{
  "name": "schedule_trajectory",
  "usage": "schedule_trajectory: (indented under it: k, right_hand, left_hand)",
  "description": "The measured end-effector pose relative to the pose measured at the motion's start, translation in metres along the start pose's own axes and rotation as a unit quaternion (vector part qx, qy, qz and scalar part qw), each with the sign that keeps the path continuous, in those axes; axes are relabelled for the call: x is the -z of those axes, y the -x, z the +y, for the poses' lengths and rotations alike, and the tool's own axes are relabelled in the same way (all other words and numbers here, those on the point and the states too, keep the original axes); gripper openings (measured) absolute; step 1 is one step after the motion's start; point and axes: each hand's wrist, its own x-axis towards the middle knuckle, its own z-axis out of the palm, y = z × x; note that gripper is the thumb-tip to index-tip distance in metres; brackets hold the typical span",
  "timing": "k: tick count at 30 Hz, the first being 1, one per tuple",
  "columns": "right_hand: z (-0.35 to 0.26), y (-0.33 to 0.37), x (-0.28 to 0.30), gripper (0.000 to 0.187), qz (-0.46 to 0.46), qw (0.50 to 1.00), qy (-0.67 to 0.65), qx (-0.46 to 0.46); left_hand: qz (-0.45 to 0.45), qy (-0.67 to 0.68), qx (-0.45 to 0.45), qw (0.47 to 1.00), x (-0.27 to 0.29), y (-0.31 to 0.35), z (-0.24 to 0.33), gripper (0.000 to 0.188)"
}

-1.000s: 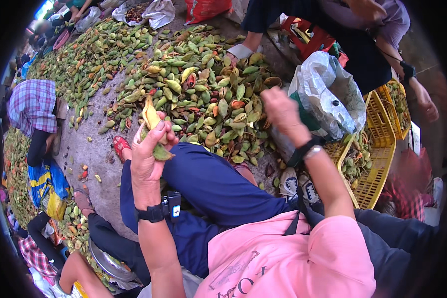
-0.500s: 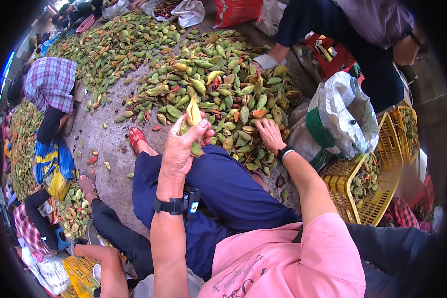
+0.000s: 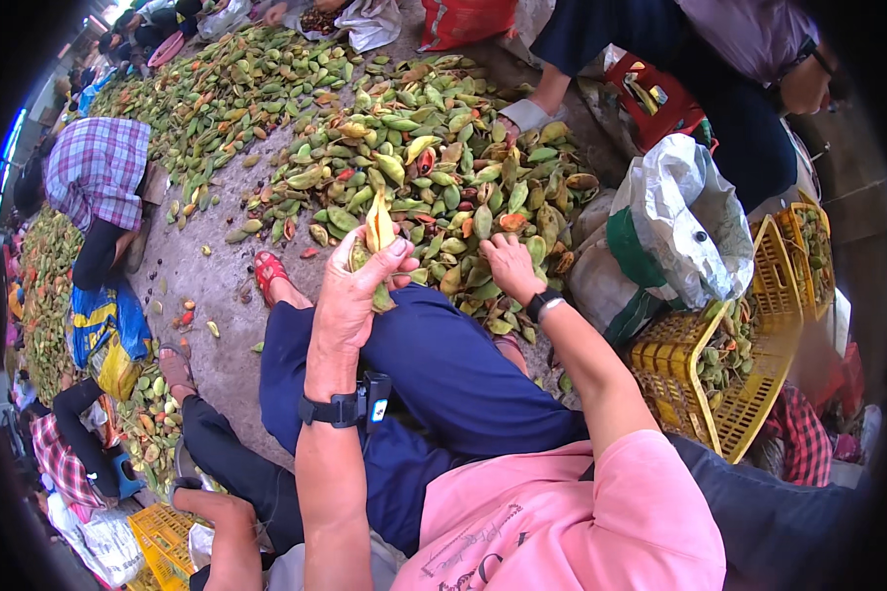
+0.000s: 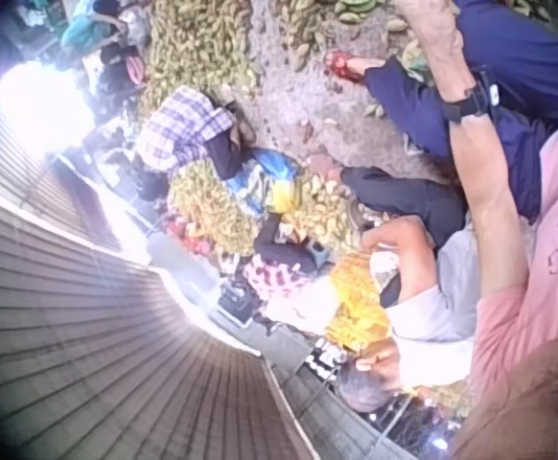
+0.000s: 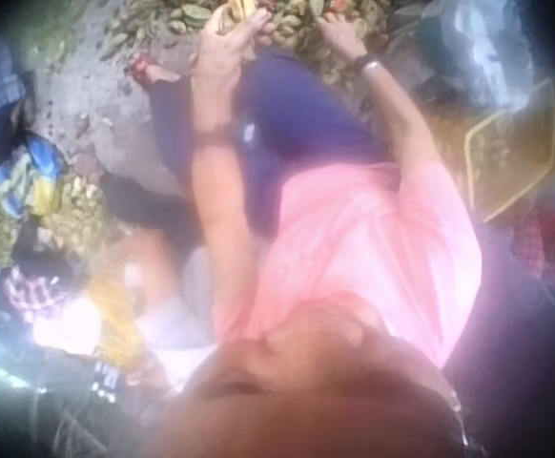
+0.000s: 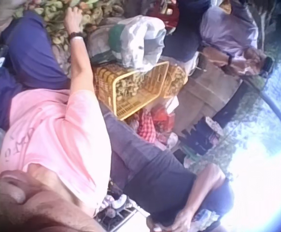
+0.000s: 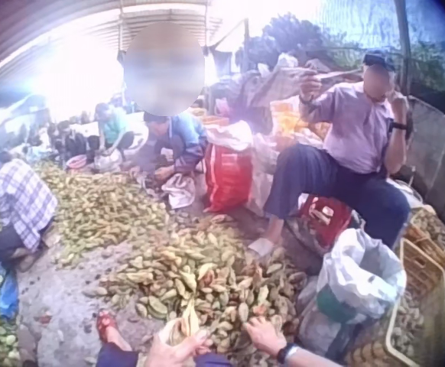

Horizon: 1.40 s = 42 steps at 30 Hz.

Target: Sort and husk tropical fruit pods in a warehouse setting.

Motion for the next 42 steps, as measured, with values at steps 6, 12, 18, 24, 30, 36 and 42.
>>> schedule_trajectory:
  k: [6, 12, 18, 24, 30, 36, 42]
  right_hand:
    - [0.005, -0.015, -0.004, 0.048, -0.238, 0.964, -0.021, -0.119]
    - [-0.077, -0.042, 0.107, 0.047, -0.204, 0.747, -0.594, -0.217]
    - [-0.122, -0.057, 0.127, 0.042, -0.138, 0.578, -0.781, -0.191]
    - [-0.137, -0.062, 0.120, 0.036, -0.094, 0.602, -0.773, -0.177]
    - [-0.145, -0.055, 0.135, 0.034, -0.047, 0.704, -0.701, -0.103]
    - [-0.139, -0.052, 0.130, 0.033, -0.031, 0.931, -0.363, -0.001]
    - [-0.140, -0.037, 0.120, 0.043, 0.014, 0.977, -0.214, 0.020]
  left_hand:
    - [0.011, 0.023, -0.006, 1.000, -0.002, -0.005, -0.006, 0.035]
    - [0.024, -0.039, -0.020, 0.999, 0.000, -0.013, -0.024, 0.043]
    - [-0.042, -0.106, -0.083, 0.990, -0.008, -0.010, -0.016, 0.051]
    - [-0.015, -0.112, -0.135, 0.984, -0.001, -0.010, -0.018, 0.039]
    - [0.005, -0.070, -0.099, 0.993, 0.006, -0.008, -0.013, 0.040]
    - [0.006, -0.206, -0.054, 0.977, 0.000, -0.007, -0.012, 0.039]
    - [0.006, -0.204, -0.058, 0.977, -0.001, -0.011, -0.016, 0.040]
